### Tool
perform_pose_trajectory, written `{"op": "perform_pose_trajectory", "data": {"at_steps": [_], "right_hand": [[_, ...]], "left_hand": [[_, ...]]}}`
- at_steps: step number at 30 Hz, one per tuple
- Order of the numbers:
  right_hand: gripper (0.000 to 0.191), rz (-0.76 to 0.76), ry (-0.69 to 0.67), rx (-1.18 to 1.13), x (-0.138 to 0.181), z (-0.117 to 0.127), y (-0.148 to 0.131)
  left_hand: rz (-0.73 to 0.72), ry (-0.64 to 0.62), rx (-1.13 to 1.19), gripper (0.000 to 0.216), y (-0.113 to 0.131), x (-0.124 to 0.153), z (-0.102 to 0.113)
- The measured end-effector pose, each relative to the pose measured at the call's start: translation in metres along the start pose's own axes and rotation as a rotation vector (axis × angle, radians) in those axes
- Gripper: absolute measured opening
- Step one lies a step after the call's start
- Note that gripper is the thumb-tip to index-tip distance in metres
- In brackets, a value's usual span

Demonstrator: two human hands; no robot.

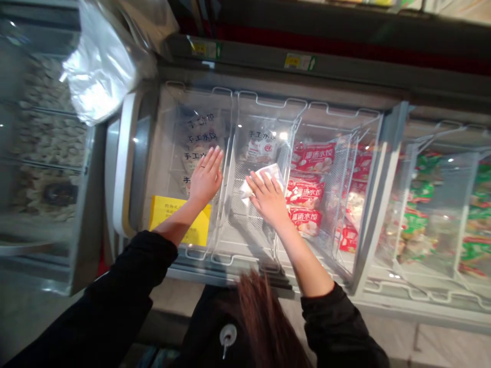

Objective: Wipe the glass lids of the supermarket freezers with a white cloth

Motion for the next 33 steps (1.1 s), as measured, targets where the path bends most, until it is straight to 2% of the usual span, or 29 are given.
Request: {"op": "perform_pose_trajectory", "data": {"at_steps": [3,5,7,9,11,13,16,19,21,24,26,30,33], "right_hand": [[0.064,-0.139,0.006,0.028,0.016,0.002,0.036],[0.065,-0.234,0.069,0.058,0.003,0.013,0.053],[0.066,-0.311,0.138,0.080,-0.018,0.021,0.057],[0.065,-0.330,0.167,0.086,-0.034,0.022,0.045],[0.065,-0.263,0.152,0.072,-0.036,0.012,0.019],[0.064,-0.152,0.103,0.045,-0.017,-0.005,-0.011],[0.065,-0.044,-0.012,0.005,0.042,-0.036,-0.037],[0.066,-0.069,-0.086,-0.018,0.098,-0.055,-0.024],[0.067,-0.144,-0.052,-0.011,0.115,-0.052,-0.001],[0.067,-0.266,0.049,0.041,0.108,-0.034,0.029],[0.065,-0.304,0.101,0.066,0.091,-0.024,0.035],[0.063,-0.241,0.132,0.052,0.076,-0.027,0.006],[0.062,-0.140,0.032,0.023,0.104,-0.052,-0.028]], "left_hand": [[0.002,0.012,0.009,0.064,0.000,-0.002,0.000],[0.005,0.015,0.029,0.069,0.001,-0.002,0.001],[0.008,0.021,0.040,0.072,0.002,-0.002,0.003],[0.005,0.036,0.037,0.072,0.002,-0.002,0.005],[-0.004,0.049,0.034,0.072,0.002,-0.002,0.005],[-0.011,0.053,0.041,0.072,0.001,-0.002,0.004],[-0.017,0.057,0.066,0.070,-0.002,-0.003,0.000],[-0.023,0.058,0.084,0.066,-0.004,-0.005,-0.003],[-0.024,0.050,0.077,0.063,-0.006,-0.006,-0.006],[-0.040,0.051,0.050,0.060,-0.007,-0.007,-0.008],[-0.061,0.082,0.048,0.062,-0.009,-0.009,-0.008],[-0.096,0.157,0.079,0.064,-0.019,-0.013,-0.011],[-0.126,0.170,0.082,0.064,-0.021,-0.013,-0.014]]}}
Point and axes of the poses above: each hand's wrist, its own x-axis away from the middle knuckle, its own z-axis out of the back of the hand, y = z × x, the point moved 10 cm from there along -x, towards the middle knuckle, and after that the axes turned 1 degree about -x, right-handed, at the moved point
